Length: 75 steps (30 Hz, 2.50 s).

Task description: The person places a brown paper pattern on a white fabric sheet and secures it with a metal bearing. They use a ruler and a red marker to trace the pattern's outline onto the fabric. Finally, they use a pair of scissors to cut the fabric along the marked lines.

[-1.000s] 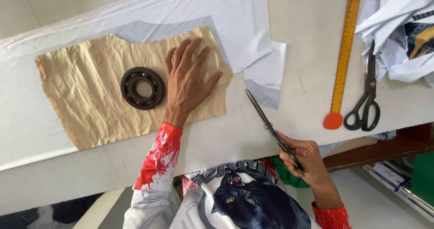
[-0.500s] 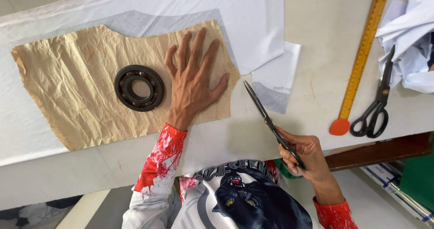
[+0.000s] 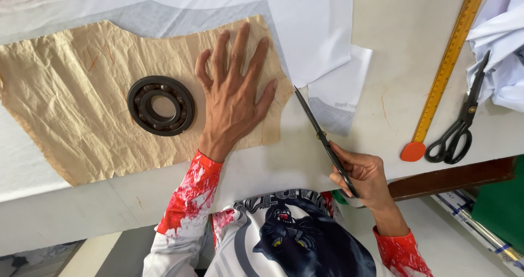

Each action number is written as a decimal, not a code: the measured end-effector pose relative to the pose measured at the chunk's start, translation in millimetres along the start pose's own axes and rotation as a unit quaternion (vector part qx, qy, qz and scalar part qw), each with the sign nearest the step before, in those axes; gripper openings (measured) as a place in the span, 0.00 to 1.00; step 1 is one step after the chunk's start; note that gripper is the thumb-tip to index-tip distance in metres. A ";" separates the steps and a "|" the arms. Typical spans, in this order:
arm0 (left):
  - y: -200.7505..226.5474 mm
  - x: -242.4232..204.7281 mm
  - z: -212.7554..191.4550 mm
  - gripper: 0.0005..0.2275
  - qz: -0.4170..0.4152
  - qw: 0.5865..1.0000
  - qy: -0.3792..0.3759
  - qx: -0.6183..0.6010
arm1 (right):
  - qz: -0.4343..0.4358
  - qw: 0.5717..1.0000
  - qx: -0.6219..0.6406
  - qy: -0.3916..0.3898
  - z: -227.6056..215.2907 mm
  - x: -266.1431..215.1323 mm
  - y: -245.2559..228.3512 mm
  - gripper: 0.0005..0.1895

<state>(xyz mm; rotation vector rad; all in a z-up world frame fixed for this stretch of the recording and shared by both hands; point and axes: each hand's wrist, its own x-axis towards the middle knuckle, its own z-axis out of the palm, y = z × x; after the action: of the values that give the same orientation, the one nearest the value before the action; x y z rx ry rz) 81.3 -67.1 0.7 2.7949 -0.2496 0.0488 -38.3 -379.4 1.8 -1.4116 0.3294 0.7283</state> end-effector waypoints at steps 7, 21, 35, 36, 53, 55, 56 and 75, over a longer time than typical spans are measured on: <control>-2.3 0.2 5.1 0.24 -0.001 1.000 0.012 -0.002 | -0.025 0.998 -0.062 0.010 3.8 4.0 0.3 0.36; 0.0 1.5 -2.1 0.24 -0.019 1.000 -0.014 -0.013 | -0.050 0.995 -0.086 0.021 4.2 3.7 3.5 0.36; -1.4 1.1 -1.7 0.25 -0.026 0.999 -0.028 -0.024 | -0.078 0.986 -0.146 0.000 14.7 6.0 -10.3 0.35; -1.5 1.3 -1.3 0.24 -0.025 0.999 -0.027 -0.026 | -0.065 0.992 -0.106 -0.003 14.1 6.1 -8.7 0.35; -1.4 1.7 -0.7 0.26 -0.026 0.999 -0.036 -0.011 | -0.071 0.993 -0.098 -0.010 9.4 7.9 -19.6 0.36; -1.3 2.3 -0.9 0.26 -0.028 0.999 -0.037 -0.014 | -0.099 0.985 -0.143 -0.008 15.6 12.0 -25.4 0.35; -1.5 2.2 -0.7 0.26 -0.026 0.999 -0.036 -0.012 | -0.104 0.982 -0.160 -0.003 17.5 12.9 -26.2 0.36; -3.6 1.6 -2.7 0.19 -0.008 0.999 -0.001 -0.046 | -0.051 0.990 -0.122 0.053 -10.2 -49.3 -26.8 0.37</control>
<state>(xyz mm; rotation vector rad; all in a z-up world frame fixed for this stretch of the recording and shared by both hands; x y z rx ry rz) 83.4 -63.1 2.1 2.7058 -0.2245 0.0300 -56.0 -402.0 51.1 -1.6908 0.2546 0.6249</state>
